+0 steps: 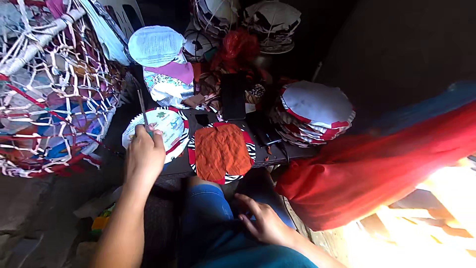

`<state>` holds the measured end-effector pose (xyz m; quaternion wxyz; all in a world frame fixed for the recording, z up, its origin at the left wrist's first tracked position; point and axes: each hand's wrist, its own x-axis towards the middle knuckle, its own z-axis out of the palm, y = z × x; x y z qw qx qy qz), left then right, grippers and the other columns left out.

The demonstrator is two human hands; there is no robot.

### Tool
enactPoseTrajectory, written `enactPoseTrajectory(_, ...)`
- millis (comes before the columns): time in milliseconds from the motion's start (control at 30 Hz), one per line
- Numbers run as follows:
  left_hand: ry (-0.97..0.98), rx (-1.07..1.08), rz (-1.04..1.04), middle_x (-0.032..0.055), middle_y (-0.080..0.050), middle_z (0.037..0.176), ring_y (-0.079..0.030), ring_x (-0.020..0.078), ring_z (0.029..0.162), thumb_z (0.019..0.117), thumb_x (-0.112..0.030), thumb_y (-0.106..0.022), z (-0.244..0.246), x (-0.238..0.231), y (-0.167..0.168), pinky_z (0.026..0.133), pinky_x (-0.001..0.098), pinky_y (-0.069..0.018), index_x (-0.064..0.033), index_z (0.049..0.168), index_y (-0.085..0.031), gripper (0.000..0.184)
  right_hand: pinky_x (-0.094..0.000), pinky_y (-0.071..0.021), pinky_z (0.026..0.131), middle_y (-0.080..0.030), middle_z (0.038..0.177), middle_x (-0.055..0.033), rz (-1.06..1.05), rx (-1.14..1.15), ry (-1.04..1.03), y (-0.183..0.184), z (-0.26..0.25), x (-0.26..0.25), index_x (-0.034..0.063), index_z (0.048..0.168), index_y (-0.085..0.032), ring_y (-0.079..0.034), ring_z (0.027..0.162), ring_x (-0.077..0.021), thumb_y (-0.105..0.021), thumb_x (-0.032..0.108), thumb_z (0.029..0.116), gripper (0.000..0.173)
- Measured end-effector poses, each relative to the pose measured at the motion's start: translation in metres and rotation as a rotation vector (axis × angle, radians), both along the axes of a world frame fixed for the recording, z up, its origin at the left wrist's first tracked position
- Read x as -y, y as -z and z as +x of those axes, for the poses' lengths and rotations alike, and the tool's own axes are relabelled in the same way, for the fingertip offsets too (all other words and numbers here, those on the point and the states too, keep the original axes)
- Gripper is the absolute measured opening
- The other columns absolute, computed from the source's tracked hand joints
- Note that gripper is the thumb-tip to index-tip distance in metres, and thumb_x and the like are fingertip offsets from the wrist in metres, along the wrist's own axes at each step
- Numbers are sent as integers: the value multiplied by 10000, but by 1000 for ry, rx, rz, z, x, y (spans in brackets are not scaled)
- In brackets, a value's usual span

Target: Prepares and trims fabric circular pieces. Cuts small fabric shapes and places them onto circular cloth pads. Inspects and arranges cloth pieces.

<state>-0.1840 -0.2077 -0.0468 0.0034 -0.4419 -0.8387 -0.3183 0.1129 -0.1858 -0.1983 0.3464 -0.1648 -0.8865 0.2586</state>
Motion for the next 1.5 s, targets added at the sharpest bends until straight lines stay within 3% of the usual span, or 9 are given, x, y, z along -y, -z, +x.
enactPoseTrajectory(200, -55, -262, -389, 373, -533, 1350, -505, 539, 1282, 1068, -444, -482, -45, -49, 38, 1068, 708, -320, 111, 1377, -499, 635, -444, -611, 761, -753, 1014, -118, -130, 280, -63, -3, 9, -6, 0, 1288, -630, -747, 833, -257, -600, 226, 991, 374)
enactPoseTrajectory(367, 120, -253, -382, 284, -537, 1406, -486, 476, 1330, 1045, -390, -567, -29, -74, 13, 1082, 673, -345, 21, 1345, -595, 509, -604, -439, 1064, -651, 1288, -241, -751, 800, -45, 29, 27, -50, 87, 1487, -500, -622, 1218, -400, -476, 368, 1079, 496)
enactPoseTrajectory(500, 281, -182, -242, 283, -588, 1323, -563, 470, 1243, 1067, -259, -541, -23, -116, -12, 1037, 656, -427, 23, 1267, -643, 361, -635, -319, 1149, -629, 1385, -176, -446, 714, 137, 100, 40, -53, 132, 1441, -597, -529, 1352, -376, -604, 287, 1010, 458)
enactPoseTrajectory(633, 322, -214, -193, 289, -603, 1296, -556, 457, 1261, 1061, -156, -508, -24, -179, -25, 1068, 627, -416, 48, 1233, -660, 307, -583, -249, 1199, -475, 1562, -120, -403, 834, 223, 106, 32, -50, 171, 1508, -518, -363, 1493, -316, -496, 408, 1028, 536)
enactPoseTrajectory(833, 257, -487, -274, 357, -376, 1537, -269, 531, 1479, 974, -266, -693, -51, -251, -26, 1185, 683, -201, 110, 1448, -465, 647, -535, -284, 1209, -434, 1594, -128, -422, 701, 201, 106, 37, -52, 114, 1513, -508, -366, 1497, -316, -499, 350, 1037, 532)
enactPoseTrajectory(1133, 373, -380, -384, 277, -558, 1431, -511, 485, 1344, 1091, -147, -452, -92, -251, -41, 1100, 690, -353, 21, 1398, -590, 376, -470, -223, 1249, -442, 1587, -138, -430, 603, 165, 112, 40, -56, 69, 1474, -551, -330, 1517, -307, -508, 286, 1029, 498)
enactPoseTrajectory(1300, 221, -119, -81, 402, -603, 1219, -539, 583, 1218, 1099, -210, -445, -88, -226, -86, 1011, 756, -350, 80, 1257, -642, 385, -456, -224, 1249, -409, 1616, -92, -432, 685, 170, 114, 38, -56, 125, 1500, -533, -295, 1535, -266, -484, 332, 1041, 506)
enactPoseTrajectory(1400, 167, 140, 235, 250, -614, 1273, -600, 296, 1176, 1080, -250, -482, -84, -207, -116, 1034, 521, -447, 26, 1313, -604, 381, -477, -254, 1231, -405, 1621, -75, -416, 712, 179, 117, 40, -57, 137, 1507, -524, -308, 1529, -268, -478, 356, 1041, 516)
enactPoseTrajectory(1500, 225, 329, 393, 2, -639, 1128, -637, 24, 938, 1035, -211, -558, -74, -176, -138, 844, 267, -546, -95, 1271, -606, 267, -544, -226, 1225, -326, 1662, -72, -436, 856, 141, 111, 40, -59, 163, 1558, -449, -251, 1549, -292, -483, 393, 1053, 556)
